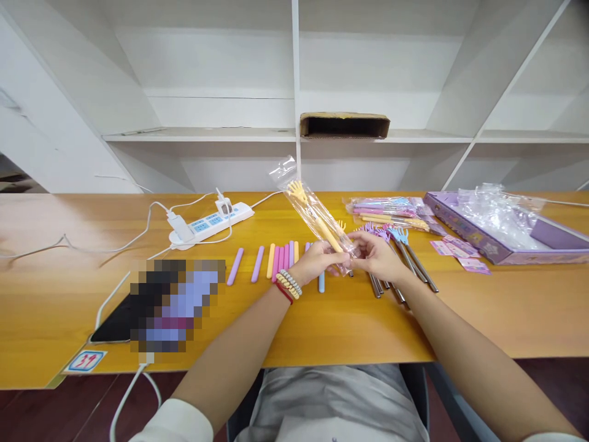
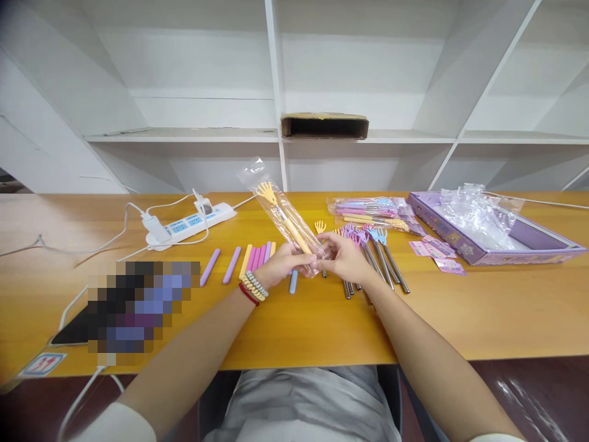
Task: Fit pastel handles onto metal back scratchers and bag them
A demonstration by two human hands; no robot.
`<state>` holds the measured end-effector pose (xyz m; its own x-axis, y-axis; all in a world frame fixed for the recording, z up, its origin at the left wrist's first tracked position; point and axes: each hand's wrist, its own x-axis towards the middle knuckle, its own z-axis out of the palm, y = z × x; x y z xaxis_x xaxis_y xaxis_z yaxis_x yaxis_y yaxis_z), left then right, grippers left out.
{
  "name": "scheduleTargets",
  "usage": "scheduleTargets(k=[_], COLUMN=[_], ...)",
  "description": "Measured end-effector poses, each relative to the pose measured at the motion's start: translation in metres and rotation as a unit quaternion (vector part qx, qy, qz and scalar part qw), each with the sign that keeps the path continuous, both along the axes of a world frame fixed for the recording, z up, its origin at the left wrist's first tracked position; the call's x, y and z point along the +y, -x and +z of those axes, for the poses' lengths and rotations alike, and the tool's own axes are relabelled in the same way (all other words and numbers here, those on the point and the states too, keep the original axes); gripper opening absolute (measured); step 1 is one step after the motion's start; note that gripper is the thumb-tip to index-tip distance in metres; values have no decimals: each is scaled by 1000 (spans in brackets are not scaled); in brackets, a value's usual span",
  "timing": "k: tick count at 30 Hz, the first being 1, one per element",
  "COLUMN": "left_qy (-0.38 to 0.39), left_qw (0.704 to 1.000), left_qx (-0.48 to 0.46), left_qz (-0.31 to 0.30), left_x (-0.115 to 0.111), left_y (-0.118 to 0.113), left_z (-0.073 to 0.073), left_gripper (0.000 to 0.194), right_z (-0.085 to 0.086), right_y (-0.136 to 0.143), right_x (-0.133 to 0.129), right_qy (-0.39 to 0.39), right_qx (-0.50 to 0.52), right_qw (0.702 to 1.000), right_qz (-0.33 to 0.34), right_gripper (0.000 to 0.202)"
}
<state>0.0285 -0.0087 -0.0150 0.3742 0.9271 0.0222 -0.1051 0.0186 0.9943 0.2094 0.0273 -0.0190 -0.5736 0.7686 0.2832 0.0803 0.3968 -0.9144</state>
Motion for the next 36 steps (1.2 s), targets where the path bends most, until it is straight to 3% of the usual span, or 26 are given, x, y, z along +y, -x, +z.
scheduleTargets(k=[9,12,14,18,20,23,26,33,36], left_qy=[-44,-73,-119,-157,-147,-122,-101,-62,-77], left_qw=[996,990,983,975,979,980,982,990,987], left_qx=[72,118,134,79,18,-39,-38,-51,-37], left_qz=[-23,-5,42,135,143,155,156,118,137], left_x=[0,1,0,-1,-2,0,3,3,3], left_y=[-1,-1,-2,-9,-13,-15,-13,-14,-13], left_z=[0,-1,-2,-6,-5,-2,0,-3,-3], left_gripper=[26,23,23,49,57,43,31,45,46], right_z=[-2,-3,-5,-5,-4,-3,-4,-8,-5], right_y=[-1,-2,-2,-2,-2,-2,-2,-1,0], right_x=[-5,-4,-2,0,0,-1,-1,0,-1], right_qy=[-238,-246,-248,-258,-265,-264,-266,-262,-244], right_qx=[-114,-138,-154,-156,-145,-137,-150,-157,-148], right_qw=[964,959,956,953,952,954,951,951,957], right_qz=[-42,-26,-21,-30,-36,-48,-55,-58,-47], right_gripper=[67,73,73,68,66,63,62,66,69])
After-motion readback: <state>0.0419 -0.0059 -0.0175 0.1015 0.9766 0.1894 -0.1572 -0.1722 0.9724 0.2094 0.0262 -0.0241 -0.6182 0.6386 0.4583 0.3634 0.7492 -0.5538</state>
